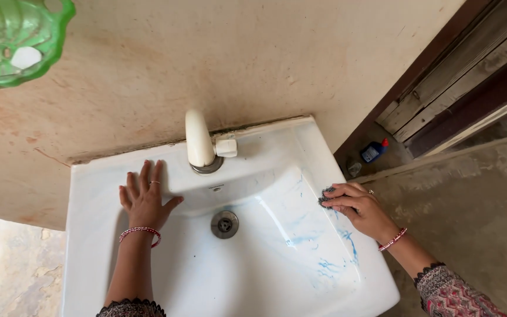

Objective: The person scrubs a white bathroom sink with a steel wool pad, removing blue stains from the basin and surrounding surfaces. The person also wipes the faucet and the area around it.

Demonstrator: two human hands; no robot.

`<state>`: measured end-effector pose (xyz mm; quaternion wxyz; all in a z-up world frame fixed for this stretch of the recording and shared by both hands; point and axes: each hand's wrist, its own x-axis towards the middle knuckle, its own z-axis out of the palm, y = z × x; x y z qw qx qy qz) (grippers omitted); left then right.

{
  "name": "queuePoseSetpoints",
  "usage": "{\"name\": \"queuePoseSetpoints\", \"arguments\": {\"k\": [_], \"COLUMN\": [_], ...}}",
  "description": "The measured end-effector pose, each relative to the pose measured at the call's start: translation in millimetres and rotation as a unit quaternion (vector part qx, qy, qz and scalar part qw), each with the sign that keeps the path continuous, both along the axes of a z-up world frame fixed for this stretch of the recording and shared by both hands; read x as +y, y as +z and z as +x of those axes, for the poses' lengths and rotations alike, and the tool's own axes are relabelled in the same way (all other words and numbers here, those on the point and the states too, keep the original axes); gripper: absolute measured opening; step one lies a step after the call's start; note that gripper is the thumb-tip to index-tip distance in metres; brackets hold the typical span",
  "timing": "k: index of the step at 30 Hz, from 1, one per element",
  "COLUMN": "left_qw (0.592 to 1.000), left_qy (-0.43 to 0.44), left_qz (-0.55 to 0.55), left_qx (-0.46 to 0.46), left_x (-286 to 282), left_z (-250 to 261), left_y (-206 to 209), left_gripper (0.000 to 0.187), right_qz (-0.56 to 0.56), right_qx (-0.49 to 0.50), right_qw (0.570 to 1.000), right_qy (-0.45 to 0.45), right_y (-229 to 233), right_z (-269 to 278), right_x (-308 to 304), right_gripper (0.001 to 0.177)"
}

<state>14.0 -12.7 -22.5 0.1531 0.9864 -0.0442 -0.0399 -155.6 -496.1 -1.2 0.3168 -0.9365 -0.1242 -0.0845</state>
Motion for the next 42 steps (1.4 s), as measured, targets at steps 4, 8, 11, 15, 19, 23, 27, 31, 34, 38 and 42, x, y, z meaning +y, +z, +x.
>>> {"name": "queuePoseSetpoints", "arguments": {"k": [4,8,11,15,19,23,27,31,34,38,42], "left_qw": [1.000,1.000,1.000,1.000,1.000,1.000,0.994,0.996,0.996,0.990,0.957], "left_qy": [0.000,-0.005,-0.011,-0.013,0.001,0.003,-0.064,-0.047,-0.027,-0.130,-0.187], "left_qz": [-0.001,-0.005,-0.002,-0.015,0.000,0.029,0.052,0.033,0.054,-0.034,-0.053], "left_qx": [-0.014,-0.015,-0.019,-0.010,0.010,-0.008,-0.070,-0.069,-0.067,0.052,0.216], "left_x": [0.0,2.5,3.8,4.2,-0.2,-5.2,-20.0,-87.9,-119.9,-146.1,-151.4], "left_z": [-1.0,-3.6,-0.7,-1.2,0.7,-3.4,-4.1,-59.8,-117.5,-195.2,-243.7], "left_y": [-1.1,-2.8,-4.0,-4.3,2.3,1.8,-24.3,-12.9,-29.3,-7.7,26.1], "left_gripper": [0.111,0.112,0.112,0.112,0.115,0.116,0.117,0.117,0.115,0.106,0.098], "right_qz": [-0.063,-0.046,-0.036,-0.048,-0.042,-0.056,-0.039,-0.087,-0.053,-0.081,-0.032], "right_qx": [-0.004,-0.027,-0.028,-0.033,-0.054,-0.012,-0.028,-0.044,0.018,0.013,0.042], "right_qw": [0.998,0.997,0.998,0.998,0.998,0.998,0.999,0.995,0.998,0.997,0.998], "right_qy": [-0.023,-0.049,-0.052,-0.021,0.009,-0.027,-0.022,0.008,-0.007,0.010,0.021], "right_y": [-1.9,4.3,9.0,0.8,-5.4,-8.3,25.8,2.9,10.3,14.2,17.9], "right_z": [66.9,143.7,141.3,53.0,13.7,74.2,113.9,59.0,-9.0,-87.9,-117.3], "right_x": [-2.0,1.6,2.7,-1.9,-6.8,-4.6,29.5,20.8,19.2,17.5,21.1], "right_gripper": [0.028,0.021,0.021,0.023,0.027,0.015,0.021,0.021,0.030,0.030,0.033]}}
